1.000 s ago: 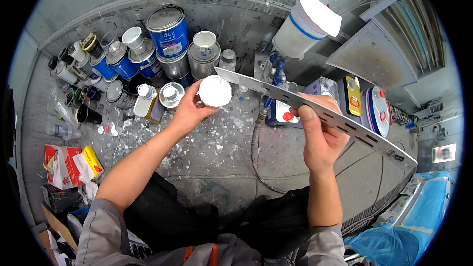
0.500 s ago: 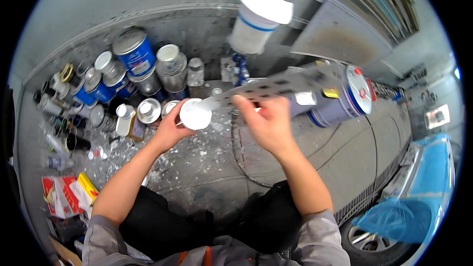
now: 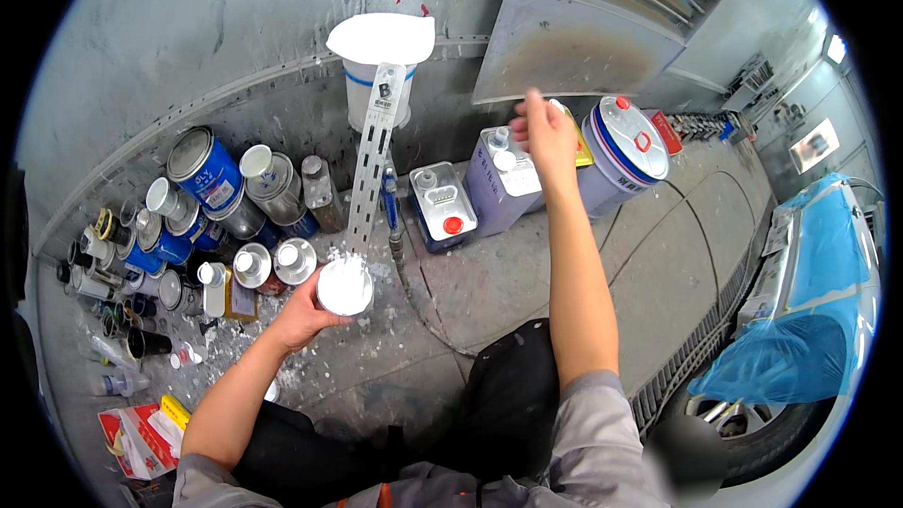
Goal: The person prepares white paint by scraping the rim of a container and pouring it into a spray gun cup. They then walk to a white car masked with blue plastic and newspaper, and spray paint the front bumper and side panels with the spray gun.
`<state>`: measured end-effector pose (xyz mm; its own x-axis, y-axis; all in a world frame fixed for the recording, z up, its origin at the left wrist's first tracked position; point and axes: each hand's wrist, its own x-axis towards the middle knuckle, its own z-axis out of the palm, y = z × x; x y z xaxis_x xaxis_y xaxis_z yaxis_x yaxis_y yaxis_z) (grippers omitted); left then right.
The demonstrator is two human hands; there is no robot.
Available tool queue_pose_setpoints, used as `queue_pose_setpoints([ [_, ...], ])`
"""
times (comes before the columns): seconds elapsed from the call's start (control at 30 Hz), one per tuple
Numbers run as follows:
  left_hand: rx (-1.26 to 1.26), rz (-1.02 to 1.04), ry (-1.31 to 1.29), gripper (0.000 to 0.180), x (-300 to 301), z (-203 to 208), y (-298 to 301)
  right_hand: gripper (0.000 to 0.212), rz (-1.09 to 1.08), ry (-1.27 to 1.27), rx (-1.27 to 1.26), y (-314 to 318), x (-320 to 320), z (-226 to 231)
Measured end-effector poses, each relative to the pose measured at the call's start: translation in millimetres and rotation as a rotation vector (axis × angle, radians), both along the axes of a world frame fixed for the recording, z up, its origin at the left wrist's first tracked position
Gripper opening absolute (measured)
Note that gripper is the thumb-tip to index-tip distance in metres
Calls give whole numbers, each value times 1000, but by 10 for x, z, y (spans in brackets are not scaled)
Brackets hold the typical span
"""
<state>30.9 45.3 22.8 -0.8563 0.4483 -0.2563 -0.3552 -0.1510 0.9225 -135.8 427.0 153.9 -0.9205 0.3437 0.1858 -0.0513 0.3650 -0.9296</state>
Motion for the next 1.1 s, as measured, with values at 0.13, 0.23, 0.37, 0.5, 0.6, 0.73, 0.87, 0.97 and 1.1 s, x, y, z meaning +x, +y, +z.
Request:
queue_pose_setpoints([
  [0.13, -46, 18, 26, 90, 48, 165, 35, 69, -150, -143, 934, 211, -301, -1053],
  [0.23, -88, 45, 18, 94, 122, 290, 32, 63, -164, -317, 1002, 122, -348, -1295],
  [0.37, -141, 57, 56, 97, 147, 307, 49, 50, -307, -230, 931, 475, -520, -1650],
  [0.5, -148, 92, 34, 95, 184, 365, 56, 53, -230, -189, 843, 537, -535, -1707],
  [0.6, -140, 140, 45, 90, 200, 337, 12, 59, -243, -294, 1005, 169, -490, -1509],
  [0.73, -133, 109, 44, 89, 148, 367, 77, 73, -269, -454, 1037, 251, -540, -1533],
  [0.87, -152, 127, 42, 87, 186, 420, 46, 88, -204, -566, 1069, 90, -425, -1367],
  [0.97, -146, 118, 53, 86, 192, 482, 54, 98, -137, -656, 1024, 84, -363, -1194],
  [1.1, -96, 117, 91, 86, 184, 508, 145, 99, -119, -634, 1004, 194, -132, -991],
])
